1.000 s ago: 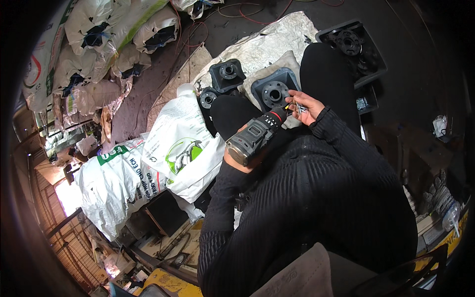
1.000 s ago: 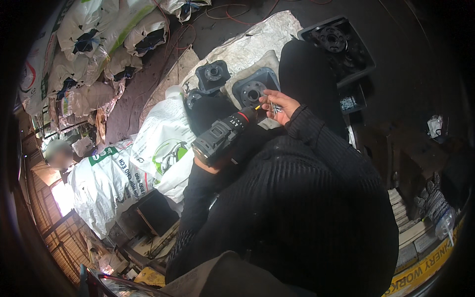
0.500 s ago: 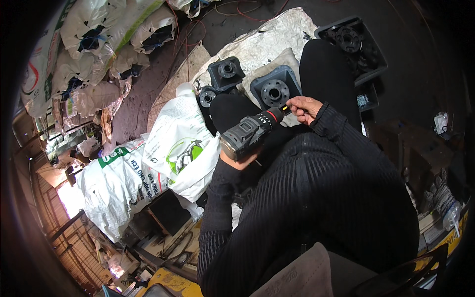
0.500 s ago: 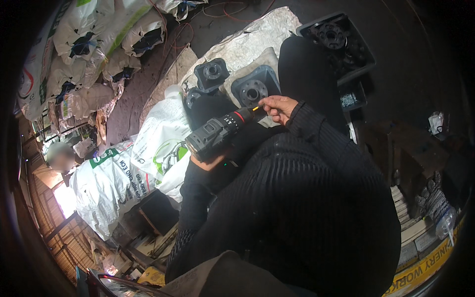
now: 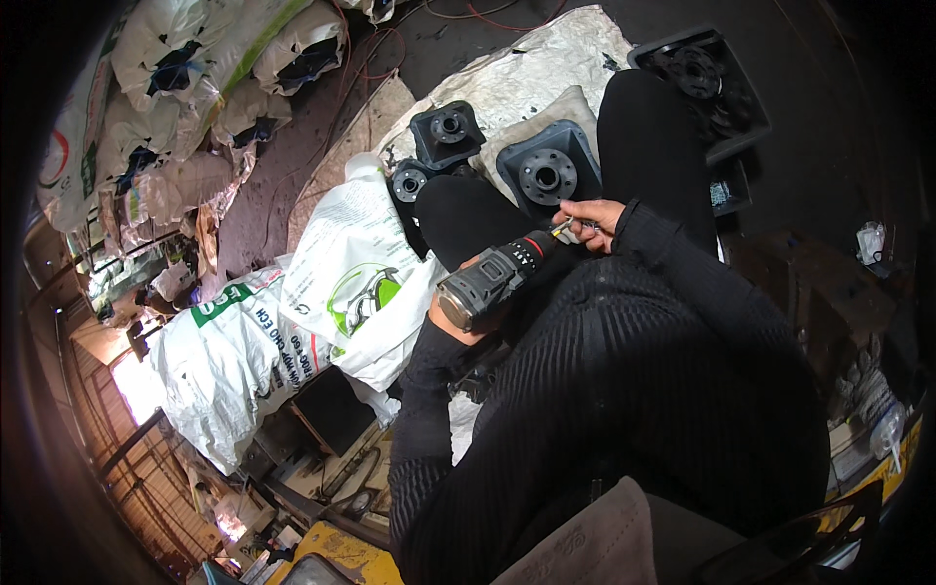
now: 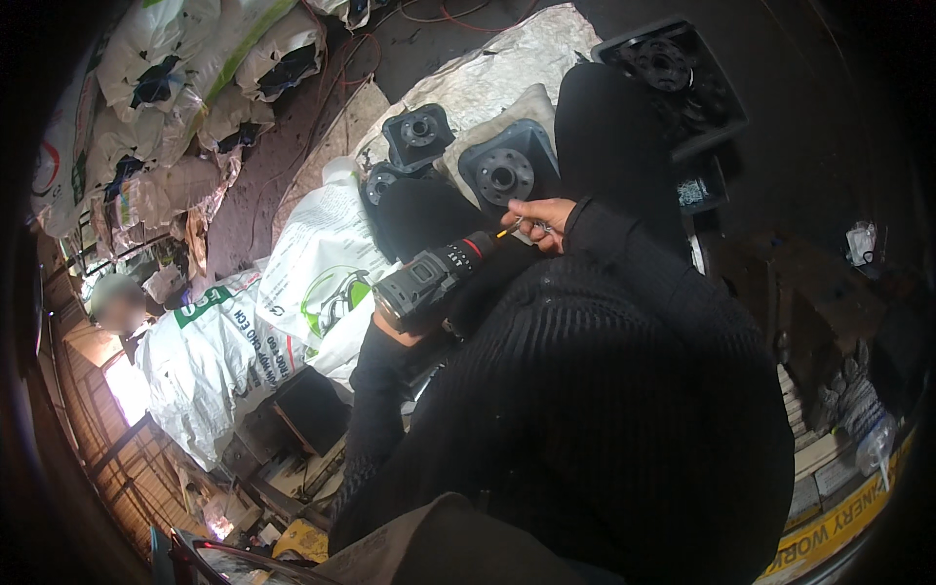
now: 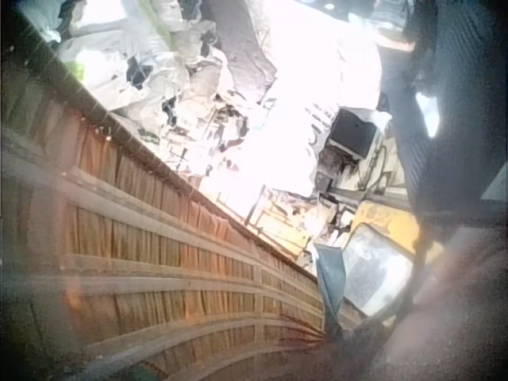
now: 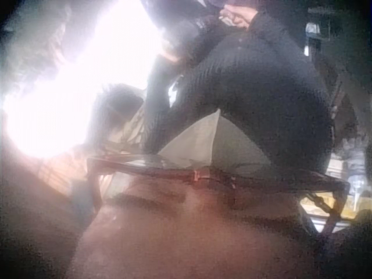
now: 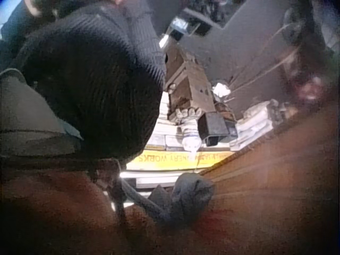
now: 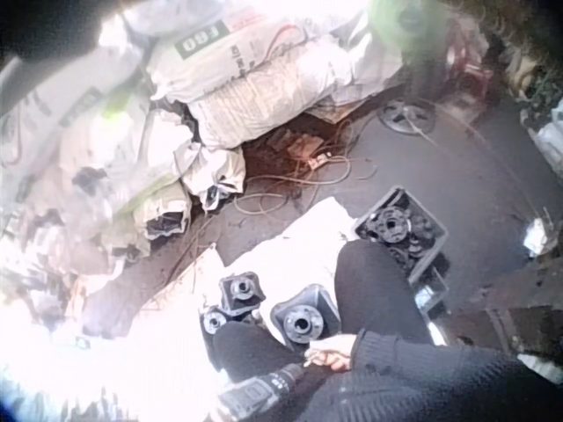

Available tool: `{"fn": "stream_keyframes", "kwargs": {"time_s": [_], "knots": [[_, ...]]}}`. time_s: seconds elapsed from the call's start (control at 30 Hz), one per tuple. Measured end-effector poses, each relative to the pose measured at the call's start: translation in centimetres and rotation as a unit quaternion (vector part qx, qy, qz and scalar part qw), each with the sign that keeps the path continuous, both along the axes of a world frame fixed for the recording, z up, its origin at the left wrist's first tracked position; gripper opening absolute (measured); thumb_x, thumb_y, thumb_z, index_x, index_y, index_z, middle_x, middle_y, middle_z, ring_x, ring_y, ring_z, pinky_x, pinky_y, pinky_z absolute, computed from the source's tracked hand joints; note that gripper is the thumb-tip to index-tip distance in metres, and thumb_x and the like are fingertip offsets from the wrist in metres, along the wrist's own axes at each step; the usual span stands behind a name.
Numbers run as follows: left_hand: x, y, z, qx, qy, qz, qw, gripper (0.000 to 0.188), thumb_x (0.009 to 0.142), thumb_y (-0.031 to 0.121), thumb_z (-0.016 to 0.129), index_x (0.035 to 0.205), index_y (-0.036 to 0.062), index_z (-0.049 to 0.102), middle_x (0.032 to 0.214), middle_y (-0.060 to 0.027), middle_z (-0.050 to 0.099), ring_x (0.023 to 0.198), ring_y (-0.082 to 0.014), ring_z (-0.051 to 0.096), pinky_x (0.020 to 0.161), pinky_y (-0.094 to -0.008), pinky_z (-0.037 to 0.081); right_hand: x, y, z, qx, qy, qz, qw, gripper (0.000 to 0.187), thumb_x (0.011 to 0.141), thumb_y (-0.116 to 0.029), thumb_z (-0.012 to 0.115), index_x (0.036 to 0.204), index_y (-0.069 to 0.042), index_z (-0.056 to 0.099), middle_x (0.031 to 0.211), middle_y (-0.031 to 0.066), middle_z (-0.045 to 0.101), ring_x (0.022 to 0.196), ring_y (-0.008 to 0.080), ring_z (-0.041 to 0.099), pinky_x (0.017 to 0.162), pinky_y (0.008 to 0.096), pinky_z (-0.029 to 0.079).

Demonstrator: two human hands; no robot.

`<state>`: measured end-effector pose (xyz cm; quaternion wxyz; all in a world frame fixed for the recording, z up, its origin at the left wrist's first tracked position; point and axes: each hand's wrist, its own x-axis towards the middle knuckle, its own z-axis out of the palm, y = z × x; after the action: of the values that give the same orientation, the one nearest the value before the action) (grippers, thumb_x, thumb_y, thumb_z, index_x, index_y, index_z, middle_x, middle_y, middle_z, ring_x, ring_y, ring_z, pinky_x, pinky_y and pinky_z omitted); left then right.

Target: The person sits on the floor and uses a cordless drill to fasten screws into several black plastic components. They handle the parts one at a time, positioning them on their lap and securing them with the drill.

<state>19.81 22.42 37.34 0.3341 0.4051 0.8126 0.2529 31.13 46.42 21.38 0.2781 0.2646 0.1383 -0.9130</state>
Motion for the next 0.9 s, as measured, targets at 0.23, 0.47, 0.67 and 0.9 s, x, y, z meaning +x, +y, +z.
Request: {"fn": "stream_keyframes", "kwargs": {"time_s": [0.23, 0.47, 0.67, 0.9], "knots": [[-1.7, -2.3, -3.1, 0.002, 0.155, -0.044, 0.987, 0.052, 0.067, 0.026, 0.071, 0.111, 0.0062, 0.054, 0.107, -0.0119, 0.059, 0.098, -0.0274, 0.058, 0.085, -0.0348, 0.046, -0.8, -2.0, -4.0, 0.108, -0.149, -0.067, 0.981, 0.025, 0.091, -0.025, 0.047, 0.100, -0.004, 0.056, 0.064, -0.0039, 0.043, 0.053, 0.0065, 0.040, 0.045, 0.0208, 0.036], [-2.9, -0.1, -5.9, -0.051, 0.062, 0.051, 0.995, 0.048, 0.067, 0.030, 0.071, 0.108, 0.0074, 0.057, 0.102, -0.0110, 0.061, 0.095, -0.0264, 0.060, 0.083, -0.0335, 0.047, -0.4, -2.3, -3.7, 0.297, -0.047, 0.051, 0.952, 0.029, 0.094, -0.023, 0.037, 0.106, -0.003, 0.055, 0.064, -0.0035, 0.043, 0.046, 0.0060, 0.034, 0.039, 0.0206, 0.033], [-3.8, 3.2, -4.4, -0.107, -0.009, 0.122, 0.987, 0.043, 0.068, 0.026, 0.070, 0.105, 0.0071, 0.058, 0.097, -0.0092, 0.063, 0.092, -0.0238, 0.061, 0.080, -0.0303, 0.048, -0.9, -2.3, -3.7, 0.377, -0.025, -0.040, 0.925, 0.031, 0.094, -0.028, 0.037, 0.107, -0.005, 0.055, 0.063, -0.0041, 0.039, 0.044, 0.0046, 0.032, 0.038, 0.0206, 0.032], [-4.6, 5.8, -2.0, -0.166, -0.035, 0.087, 0.982, 0.041, 0.069, 0.025, 0.070, 0.104, 0.0054, 0.059, 0.096, -0.0104, 0.063, 0.090, -0.0247, 0.062, 0.079, -0.0312, 0.048, -1.8, -1.3, -4.4, 0.284, -0.075, -0.168, 0.941, 0.034, 0.094, -0.032, 0.037, 0.106, -0.007, 0.057, 0.064, -0.0043, 0.042, 0.044, 0.0039, 0.033, 0.037, 0.0205, 0.033]]}}
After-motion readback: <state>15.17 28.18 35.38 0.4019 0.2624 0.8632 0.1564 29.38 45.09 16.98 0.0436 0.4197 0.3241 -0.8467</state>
